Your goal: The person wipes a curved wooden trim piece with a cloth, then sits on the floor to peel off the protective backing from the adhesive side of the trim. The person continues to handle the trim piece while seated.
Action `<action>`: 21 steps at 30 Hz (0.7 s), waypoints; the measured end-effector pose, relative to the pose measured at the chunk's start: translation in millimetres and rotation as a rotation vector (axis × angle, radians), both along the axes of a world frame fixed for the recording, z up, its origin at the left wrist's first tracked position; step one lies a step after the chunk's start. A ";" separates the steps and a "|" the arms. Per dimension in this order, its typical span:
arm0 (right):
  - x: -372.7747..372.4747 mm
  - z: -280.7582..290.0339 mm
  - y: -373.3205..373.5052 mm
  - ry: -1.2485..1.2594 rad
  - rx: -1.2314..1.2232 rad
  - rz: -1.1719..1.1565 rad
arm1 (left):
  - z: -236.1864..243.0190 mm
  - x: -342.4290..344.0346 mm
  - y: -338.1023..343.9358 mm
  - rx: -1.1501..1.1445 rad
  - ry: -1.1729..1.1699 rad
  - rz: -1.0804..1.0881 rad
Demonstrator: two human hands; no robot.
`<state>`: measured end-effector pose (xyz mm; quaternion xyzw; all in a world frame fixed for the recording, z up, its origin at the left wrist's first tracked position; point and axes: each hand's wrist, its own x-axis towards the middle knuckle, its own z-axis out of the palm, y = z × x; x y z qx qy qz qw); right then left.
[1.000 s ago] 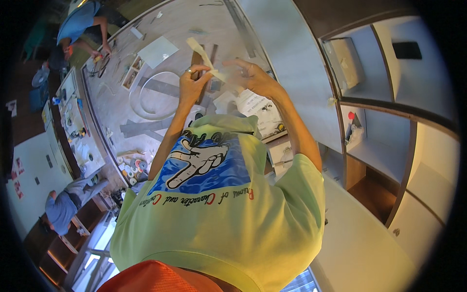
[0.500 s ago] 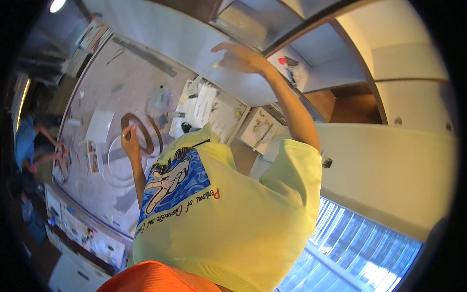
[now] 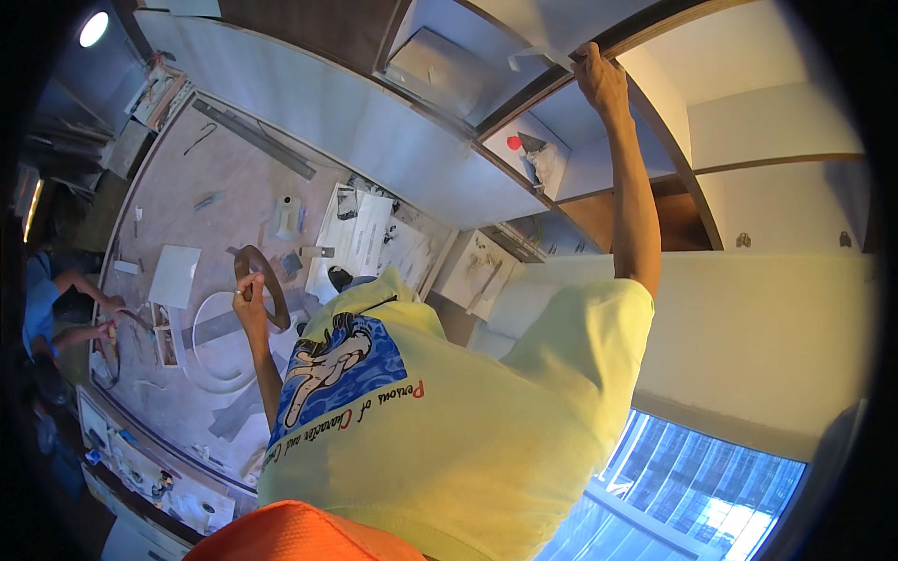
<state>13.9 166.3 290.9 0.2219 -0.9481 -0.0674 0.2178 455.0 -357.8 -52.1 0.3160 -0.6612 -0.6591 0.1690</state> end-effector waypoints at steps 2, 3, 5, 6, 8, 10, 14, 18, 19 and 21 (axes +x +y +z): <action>-1.1 13.2 -23.4 -0.004 0.005 0.064 | -0.1 -3.2 6.5 0.035 -0.038 0.000; -1.2 21.7 -40.0 -0.023 0.001 0.095 | 0.3 -4.0 8.3 0.033 -0.068 0.001; -0.9 39.8 -78.3 -0.055 0.004 0.144 | 0.7 -7.5 11.9 0.061 -0.041 -0.043; -1.2 51.2 -98.7 -0.111 0.014 0.206 | 1.0 -9.7 12.9 0.069 -0.086 -0.047; -1.2 73.3 -136.5 -0.286 0.062 0.178 | 1.5 -12.5 15.6 0.076 -0.053 -0.085; 1.4 85.2 -162.6 -0.359 -0.047 0.354 | 2.6 -12.2 16.9 0.079 -0.047 -0.105; -27.0 90.3 -195.8 -0.543 -0.315 0.596 | 5.1 -4.5 18.1 0.101 -0.069 -0.111; -72.1 83.2 -210.9 -0.678 -0.361 0.518 | 7.8 7.0 23.0 0.076 -0.065 -0.047; -80.9 80.1 -214.7 -0.693 -0.335 0.516 | 8.4 9.8 24.7 0.082 -0.050 -0.019; -94.9 70.8 -222.2 -0.759 -0.339 0.571 | 9.3 15.0 27.2 0.080 -0.042 0.012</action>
